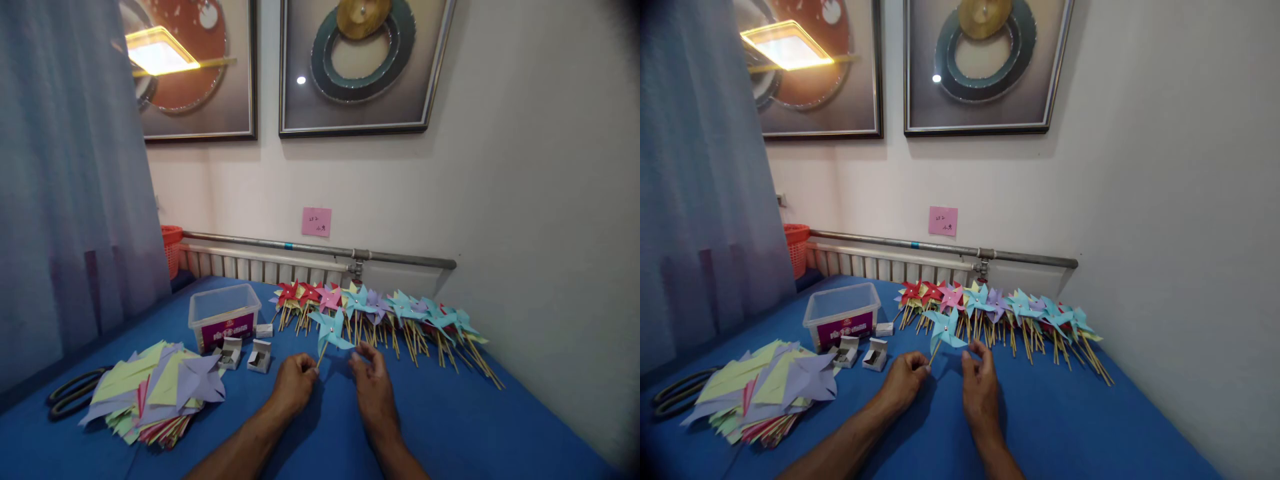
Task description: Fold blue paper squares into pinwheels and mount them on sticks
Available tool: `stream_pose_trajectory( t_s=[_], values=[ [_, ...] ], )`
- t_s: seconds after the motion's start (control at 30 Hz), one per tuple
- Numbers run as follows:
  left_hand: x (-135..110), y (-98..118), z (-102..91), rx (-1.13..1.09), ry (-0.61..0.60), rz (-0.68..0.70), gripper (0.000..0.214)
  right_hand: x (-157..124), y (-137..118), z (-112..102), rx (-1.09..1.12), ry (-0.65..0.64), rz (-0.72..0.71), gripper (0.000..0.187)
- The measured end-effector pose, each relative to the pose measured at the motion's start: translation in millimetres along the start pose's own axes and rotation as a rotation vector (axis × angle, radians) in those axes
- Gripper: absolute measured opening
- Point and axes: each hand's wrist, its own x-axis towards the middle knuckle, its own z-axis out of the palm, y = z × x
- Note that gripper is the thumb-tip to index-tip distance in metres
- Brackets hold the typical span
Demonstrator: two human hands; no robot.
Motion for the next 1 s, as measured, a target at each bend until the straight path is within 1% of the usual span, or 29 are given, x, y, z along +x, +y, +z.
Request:
stream_pose_trajectory(
  t_s=[0.07, 0.13, 0.27, 0.37, 0.43, 0.47, 0.5, 0.53, 0.6, 0.63, 0.7, 0.77, 0.83, 1.0],
  values=[
    [0, -1, 0.6, 0.007, -0.007, 0.002, 0.01, 4, -2, -4, -0.013, 0.019, -0.036, 0.052],
    [0, -2, 1.4, 0.007, -0.014, 0.005, 0.01, 2, -5, -5, -0.042, -0.024, -0.054, 0.048],
    [2, -4, 0.8, -0.005, -0.01, 0.005, 0.011, -12, -10, 1, -0.152, -0.172, -0.143, 0.035],
    [3, -4, -0.9, -0.001, 0.022, 0.033, 0.012, -25, -13, 8, -0.221, -0.336, -0.212, 0.025],
    [3, -5, -1.5, 0.003, 0.039, 0.058, 0.011, -29, -14, 11, -0.234, -0.434, -0.222, 0.021],
    [3, -5, -1.5, 0.004, 0.042, 0.065, 0.01, -30, -13, 11, -0.225, -0.443, -0.207, 0.02],
    [3, -5, -1.4, 0.001, 0.039, 0.064, 0.011, -28, -13, 11, -0.207, -0.417, -0.174, 0.022],
    [3, -6, -1.2, -0.005, 0.032, 0.053, 0.011, -26, -12, 10, -0.185, -0.357, -0.131, 0.026],
    [3, -7, -0.5, -0.017, 0.011, 0.021, 0.011, -17, -8, 7, -0.141, -0.187, -0.059, 0.042],
    [3, -7, -0.2, -0.017, 0.002, 0.008, 0.012, -13, -6, 5, -0.136, -0.108, -0.058, 0.051],
    [3, -7, 0.1, 0.003, -0.014, -0.002, 0.012, -3, -2, 0, -0.152, -0.017, -0.109, 0.063],
    [2, -6, -0.1, 0.035, -0.025, 0.004, 0.011, 3, 2, -4, -0.204, -0.008, -0.168, 0.066],
    [1, -5, -0.5, 0.065, -0.031, 0.013, 0.011, 5, 5, -5, -0.265, -0.03, -0.214, 0.066],
    [-3, 0, -2.2, 0.118, -0.038, 0.031, 0.012, 4, 9, -5, -0.351, -0.049, -0.269, 0.063]
  ],
)
